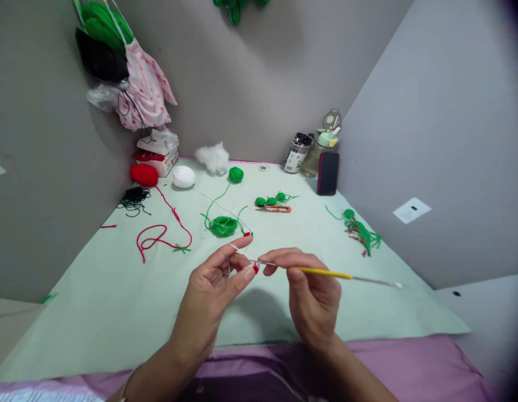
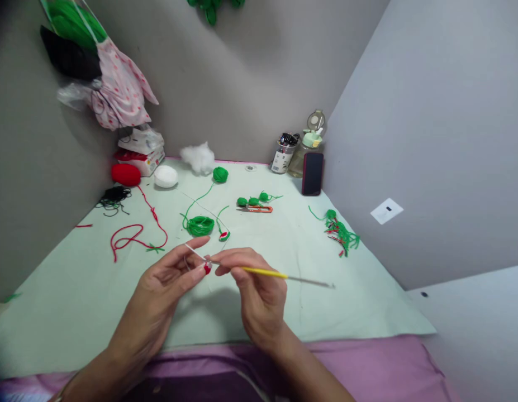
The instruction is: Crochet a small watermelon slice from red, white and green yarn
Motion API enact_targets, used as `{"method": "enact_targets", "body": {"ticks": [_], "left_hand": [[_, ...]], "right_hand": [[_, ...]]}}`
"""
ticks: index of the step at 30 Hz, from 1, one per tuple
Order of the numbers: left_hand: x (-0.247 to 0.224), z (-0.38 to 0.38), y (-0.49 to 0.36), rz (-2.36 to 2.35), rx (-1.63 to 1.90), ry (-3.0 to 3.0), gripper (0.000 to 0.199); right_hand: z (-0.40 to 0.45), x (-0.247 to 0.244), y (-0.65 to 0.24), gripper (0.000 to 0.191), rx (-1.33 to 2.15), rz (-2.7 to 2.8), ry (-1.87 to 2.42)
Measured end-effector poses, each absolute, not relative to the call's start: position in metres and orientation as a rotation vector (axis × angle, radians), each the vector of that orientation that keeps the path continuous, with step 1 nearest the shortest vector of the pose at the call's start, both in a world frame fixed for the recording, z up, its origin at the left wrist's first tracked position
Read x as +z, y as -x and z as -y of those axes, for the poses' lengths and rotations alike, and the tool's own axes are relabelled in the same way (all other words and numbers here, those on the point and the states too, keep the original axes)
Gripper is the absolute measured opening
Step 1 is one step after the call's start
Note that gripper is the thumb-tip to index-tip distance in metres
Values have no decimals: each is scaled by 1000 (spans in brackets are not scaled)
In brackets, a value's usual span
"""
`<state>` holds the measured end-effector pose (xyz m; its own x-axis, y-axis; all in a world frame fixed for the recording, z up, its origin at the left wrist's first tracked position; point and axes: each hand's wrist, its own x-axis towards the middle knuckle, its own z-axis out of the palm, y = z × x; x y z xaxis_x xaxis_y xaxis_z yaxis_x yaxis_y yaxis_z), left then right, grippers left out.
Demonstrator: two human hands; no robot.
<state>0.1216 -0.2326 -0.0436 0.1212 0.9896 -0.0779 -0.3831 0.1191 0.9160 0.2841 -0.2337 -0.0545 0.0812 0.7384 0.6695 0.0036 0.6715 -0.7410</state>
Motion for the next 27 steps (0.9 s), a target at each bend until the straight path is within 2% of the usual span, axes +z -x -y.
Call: {"method": "enact_targets", "body": {"ticks": [5, 11, 17, 27], "left_hand": [[-38, 234, -120, -839, 1170, -821, 36], [-42, 233, -121, -875, 1220, -822, 29], [-43, 232, -121, -908, 1260, -851, 24], [-46, 231, -128, -966, 1368, -911, 23]], "right_hand": [[228, -55, -286, 18, 929, 1250, 625], [229, -56, -287, 18, 932, 1256, 616], [232, -52, -287, 19, 761, 1363, 687], [245, -56, -287, 29, 139, 1796, 722]]}}
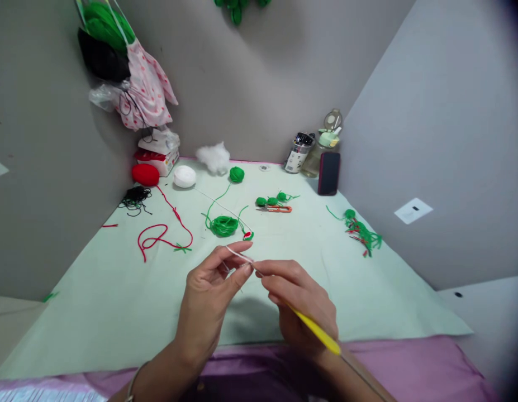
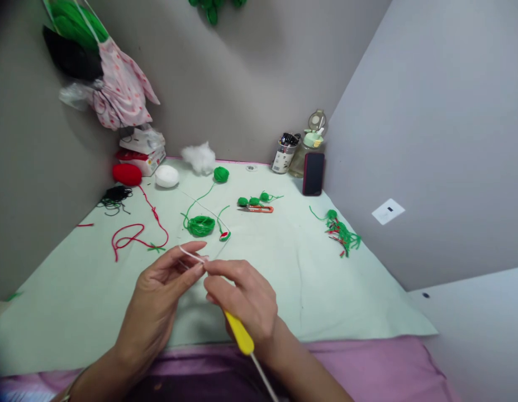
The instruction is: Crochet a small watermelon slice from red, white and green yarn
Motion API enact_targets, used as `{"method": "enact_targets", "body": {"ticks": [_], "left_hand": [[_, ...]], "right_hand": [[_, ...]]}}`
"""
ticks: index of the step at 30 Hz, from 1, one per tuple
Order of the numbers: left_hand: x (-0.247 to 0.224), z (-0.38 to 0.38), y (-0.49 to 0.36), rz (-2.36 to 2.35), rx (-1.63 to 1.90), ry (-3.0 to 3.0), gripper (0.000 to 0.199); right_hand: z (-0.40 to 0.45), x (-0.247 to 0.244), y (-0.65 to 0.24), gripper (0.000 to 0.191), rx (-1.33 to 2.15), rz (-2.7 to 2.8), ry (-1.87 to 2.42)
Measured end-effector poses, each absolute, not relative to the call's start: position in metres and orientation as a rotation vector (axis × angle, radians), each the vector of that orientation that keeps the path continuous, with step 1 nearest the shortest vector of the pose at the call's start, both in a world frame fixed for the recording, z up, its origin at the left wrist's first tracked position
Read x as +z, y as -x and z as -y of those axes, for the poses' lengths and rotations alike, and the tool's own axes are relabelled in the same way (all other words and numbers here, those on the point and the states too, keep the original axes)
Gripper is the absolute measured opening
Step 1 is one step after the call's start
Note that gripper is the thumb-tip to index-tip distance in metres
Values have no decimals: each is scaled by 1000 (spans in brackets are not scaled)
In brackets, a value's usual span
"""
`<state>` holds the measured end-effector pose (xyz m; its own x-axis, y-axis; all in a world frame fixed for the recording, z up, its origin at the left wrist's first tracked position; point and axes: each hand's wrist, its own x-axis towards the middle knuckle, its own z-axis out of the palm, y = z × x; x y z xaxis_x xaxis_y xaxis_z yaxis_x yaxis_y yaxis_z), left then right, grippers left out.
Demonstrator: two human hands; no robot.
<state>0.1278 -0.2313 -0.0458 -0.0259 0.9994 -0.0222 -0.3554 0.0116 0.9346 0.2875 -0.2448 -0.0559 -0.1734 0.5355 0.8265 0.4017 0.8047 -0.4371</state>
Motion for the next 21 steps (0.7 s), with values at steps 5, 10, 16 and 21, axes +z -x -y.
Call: {"method": "enact_targets", "body": {"ticks": [5, 10, 16, 21], "left_hand": [[-46, 231, -128, -961, 1397, -852, 24], [-45, 235, -128, -904, 1389, -826, 28], [-38, 235, -126, -734, 1149, -627, 44], [-37, 227, -119, -675, 997, -480, 51]], "right_hand": [[247, -57, -287, 37, -134, 1893, 756], [245, -52, -287, 33, -208, 1984, 739], [245, -61, -291, 52, -192, 1940, 722], [243, -56, -291, 36, 117, 1779, 721]]}}
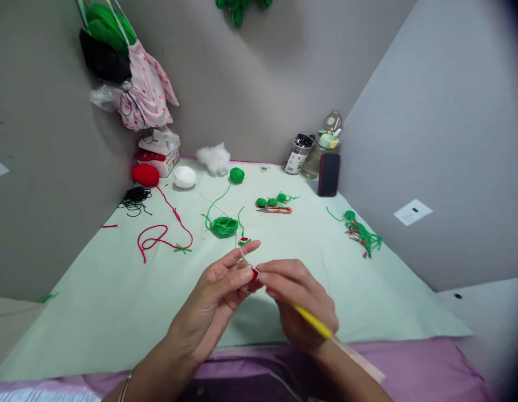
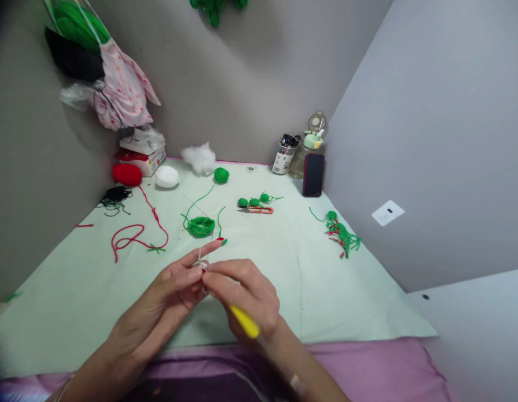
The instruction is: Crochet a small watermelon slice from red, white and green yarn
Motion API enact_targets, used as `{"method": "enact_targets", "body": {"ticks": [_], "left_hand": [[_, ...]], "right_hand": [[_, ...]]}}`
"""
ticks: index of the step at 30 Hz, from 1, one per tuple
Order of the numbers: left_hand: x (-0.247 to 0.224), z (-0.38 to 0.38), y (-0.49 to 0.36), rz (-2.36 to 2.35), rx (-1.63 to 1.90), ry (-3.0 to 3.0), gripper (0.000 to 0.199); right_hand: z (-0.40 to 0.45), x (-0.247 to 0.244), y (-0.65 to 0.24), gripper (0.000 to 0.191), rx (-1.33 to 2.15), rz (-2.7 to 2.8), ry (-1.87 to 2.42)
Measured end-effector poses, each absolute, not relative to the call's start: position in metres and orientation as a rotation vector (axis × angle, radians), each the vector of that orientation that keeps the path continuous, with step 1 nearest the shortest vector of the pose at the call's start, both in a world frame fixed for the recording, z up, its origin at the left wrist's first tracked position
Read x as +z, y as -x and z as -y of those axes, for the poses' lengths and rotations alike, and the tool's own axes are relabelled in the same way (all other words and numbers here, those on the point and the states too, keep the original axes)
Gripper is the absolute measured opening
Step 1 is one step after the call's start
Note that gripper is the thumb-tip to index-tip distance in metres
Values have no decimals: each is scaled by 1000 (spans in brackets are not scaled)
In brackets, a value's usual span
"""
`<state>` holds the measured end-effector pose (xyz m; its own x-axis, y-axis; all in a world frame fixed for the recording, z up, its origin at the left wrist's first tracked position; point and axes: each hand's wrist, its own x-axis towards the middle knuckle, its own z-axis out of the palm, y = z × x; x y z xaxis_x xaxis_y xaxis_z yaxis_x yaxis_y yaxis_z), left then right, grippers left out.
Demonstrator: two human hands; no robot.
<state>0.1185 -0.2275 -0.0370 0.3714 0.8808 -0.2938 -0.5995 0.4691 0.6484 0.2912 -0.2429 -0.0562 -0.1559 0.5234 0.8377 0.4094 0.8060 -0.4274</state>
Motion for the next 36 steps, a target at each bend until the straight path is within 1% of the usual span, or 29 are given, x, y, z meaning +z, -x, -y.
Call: {"method": "enact_targets", "body": {"ticks": [3, 5, 7, 9, 18, 24, 28, 30, 33, 36], "left_hand": [[-37, 226, -115, -804, 1105, -605, 44], [-36, 228, -115, -849, 1151, -704, 39], [-36, 230, -118, -828, 1150, -768, 39], [-37, 233, -121, -791, 1119, -791, 38], [-38, 232, -123, -780, 1118, -775, 33], [-33, 232, -124, -797, 1111, -728, 40], [-36, 231, -122, -842, 1162, -736, 39], [-38, 231, -122, -856, 1191, -744, 37], [-40, 232, -124, -866, 1224, -739, 34], [-38, 233, -126, -841, 1201, -720, 42]], "right_hand": [[239, -50, -291, 22, 469, 1525, 765], [236, -49, -291, 19, 663, 1376, 766], [233, -49, -289, 17, 795, 1298, 717], [231, -51, -287, 15, 845, 1305, 682], [230, -55, -286, 14, 904, 1305, 692], [230, -56, -286, 15, 924, 1294, 664], [232, -56, -287, 17, 962, 1234, 676], [235, -56, -287, 18, 895, 1231, 693], [240, -56, -286, 22, 658, 1333, 732], [244, -55, -285, 26, 551, 1484, 736]]}}
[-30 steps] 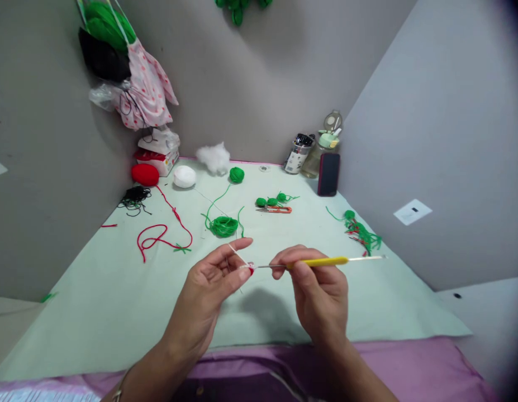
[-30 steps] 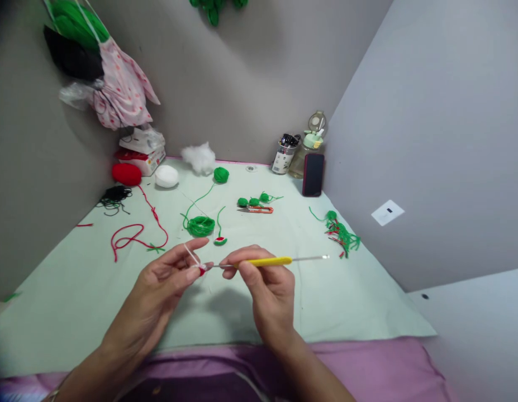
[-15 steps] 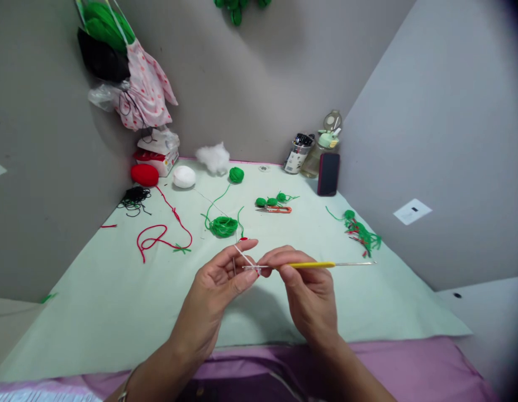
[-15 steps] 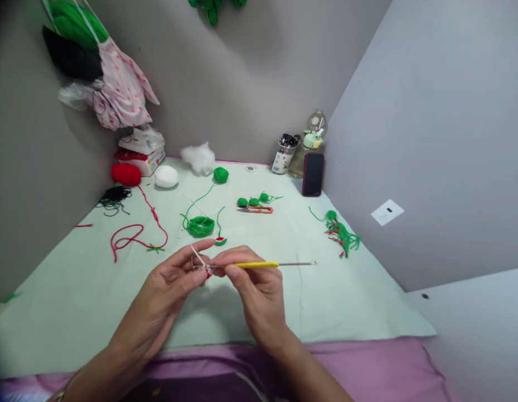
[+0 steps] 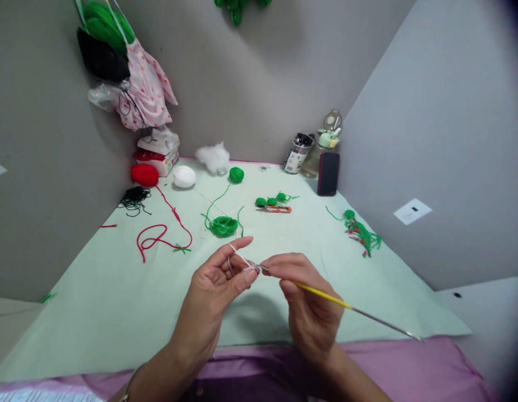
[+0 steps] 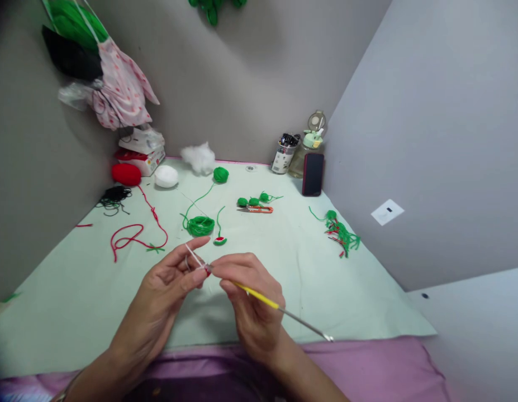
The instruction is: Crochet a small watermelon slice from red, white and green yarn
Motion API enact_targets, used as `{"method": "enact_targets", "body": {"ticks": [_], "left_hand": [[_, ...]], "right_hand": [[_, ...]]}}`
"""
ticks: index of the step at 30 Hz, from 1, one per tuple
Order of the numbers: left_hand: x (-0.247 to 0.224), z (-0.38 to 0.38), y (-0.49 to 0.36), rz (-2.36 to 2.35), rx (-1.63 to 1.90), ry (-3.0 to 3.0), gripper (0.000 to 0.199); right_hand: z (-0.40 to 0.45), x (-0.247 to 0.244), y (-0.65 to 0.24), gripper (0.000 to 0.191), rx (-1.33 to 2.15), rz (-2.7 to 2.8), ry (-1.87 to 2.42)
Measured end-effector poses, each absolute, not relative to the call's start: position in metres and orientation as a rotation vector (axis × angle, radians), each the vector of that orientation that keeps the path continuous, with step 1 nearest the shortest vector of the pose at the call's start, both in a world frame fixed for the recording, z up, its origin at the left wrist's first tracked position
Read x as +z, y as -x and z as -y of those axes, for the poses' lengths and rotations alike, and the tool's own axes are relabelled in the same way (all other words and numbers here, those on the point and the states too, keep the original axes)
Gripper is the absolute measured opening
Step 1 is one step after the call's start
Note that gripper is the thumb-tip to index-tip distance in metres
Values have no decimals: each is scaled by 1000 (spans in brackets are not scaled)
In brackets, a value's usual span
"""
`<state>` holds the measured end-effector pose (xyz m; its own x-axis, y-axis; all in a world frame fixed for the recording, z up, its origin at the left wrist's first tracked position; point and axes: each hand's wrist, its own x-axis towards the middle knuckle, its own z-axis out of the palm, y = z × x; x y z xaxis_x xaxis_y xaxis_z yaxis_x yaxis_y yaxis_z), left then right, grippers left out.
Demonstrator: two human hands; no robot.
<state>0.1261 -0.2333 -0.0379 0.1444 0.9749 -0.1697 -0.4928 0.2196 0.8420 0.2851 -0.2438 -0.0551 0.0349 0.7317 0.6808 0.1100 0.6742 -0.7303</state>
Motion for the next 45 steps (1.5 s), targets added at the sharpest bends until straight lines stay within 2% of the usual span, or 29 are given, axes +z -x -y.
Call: {"method": "enact_targets", "body": {"ticks": [5, 9, 13, 16, 21, 28, 31, 45], "left_hand": [[-32, 233, -126, -800, 1111, -668, 70], [-32, 232, -126, -784, 1108, -653, 70], [-36, 233, -126, -775, 1143, -660, 64], [-35, 233, -125, -799, 1139, -676, 62], [-30, 233, -126, -806, 1119, -662, 64], [-30, 234, -122, -810, 1093, -671, 56], [-33, 233, -122, -825, 1121, -721, 54], [-40, 234, -124, -981, 1319, -969, 43]], "right_hand": [[238, -57, -283, 21, 732, 1391, 694], [232, -60, -283, 15, 961, 1190, 671], [230, -59, -284, 18, 1070, 1098, 678], [234, -56, -284, 19, 987, 1150, 705], [242, -55, -282, 23, 644, 1358, 739], [234, -57, -287, 18, 950, 1221, 660], [235, -54, -289, 20, 955, 1230, 691], [243, -58, -295, 39, 315, 1752, 714]]}}
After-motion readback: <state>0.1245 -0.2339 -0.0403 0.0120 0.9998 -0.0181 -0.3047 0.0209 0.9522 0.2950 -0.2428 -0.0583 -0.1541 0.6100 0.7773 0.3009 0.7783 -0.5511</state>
